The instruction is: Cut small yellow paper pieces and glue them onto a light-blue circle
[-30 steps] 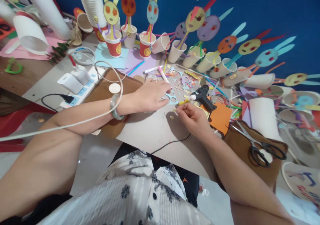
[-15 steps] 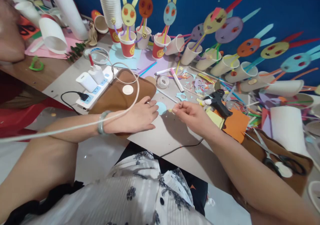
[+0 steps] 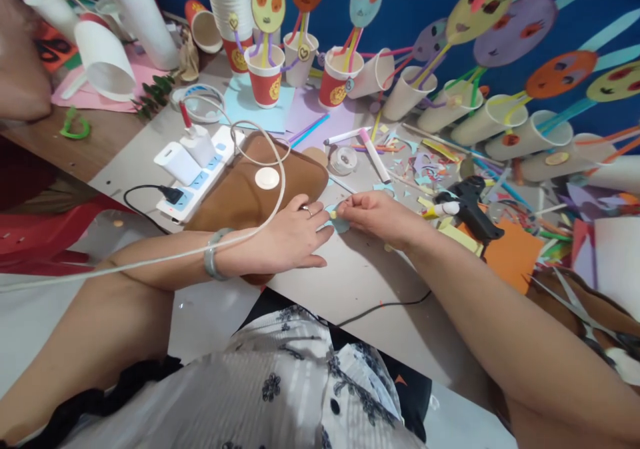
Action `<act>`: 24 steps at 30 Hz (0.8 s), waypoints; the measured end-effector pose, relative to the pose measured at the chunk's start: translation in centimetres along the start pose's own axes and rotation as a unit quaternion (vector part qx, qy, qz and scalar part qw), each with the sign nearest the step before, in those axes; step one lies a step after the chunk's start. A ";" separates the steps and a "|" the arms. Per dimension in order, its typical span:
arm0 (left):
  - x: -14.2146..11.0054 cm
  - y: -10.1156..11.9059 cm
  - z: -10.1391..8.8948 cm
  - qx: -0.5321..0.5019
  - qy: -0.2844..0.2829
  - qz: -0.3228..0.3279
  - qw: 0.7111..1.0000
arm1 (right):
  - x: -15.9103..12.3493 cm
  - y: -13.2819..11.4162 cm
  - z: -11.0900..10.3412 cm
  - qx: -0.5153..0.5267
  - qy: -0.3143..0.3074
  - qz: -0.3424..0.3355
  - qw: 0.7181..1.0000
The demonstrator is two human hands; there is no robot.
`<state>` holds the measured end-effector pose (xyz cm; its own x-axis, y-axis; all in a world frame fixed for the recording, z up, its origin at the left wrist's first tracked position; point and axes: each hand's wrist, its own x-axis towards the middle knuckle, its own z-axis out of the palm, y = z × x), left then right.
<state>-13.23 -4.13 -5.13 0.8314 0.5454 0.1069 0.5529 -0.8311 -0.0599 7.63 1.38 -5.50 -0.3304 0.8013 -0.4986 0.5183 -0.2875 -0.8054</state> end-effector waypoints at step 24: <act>-0.1 0.0 0.4 -0.001 -0.004 0.005 1.000 | 0.4 -1.3 1.0 -0.126 0.086 -0.011 0.988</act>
<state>-13.30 -4.12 -5.51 0.8377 0.5373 0.0984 0.5439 -0.8371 -0.0596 6.05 1.55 -4.94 -0.2157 0.8897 -0.4025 0.6997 -0.1467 -0.6992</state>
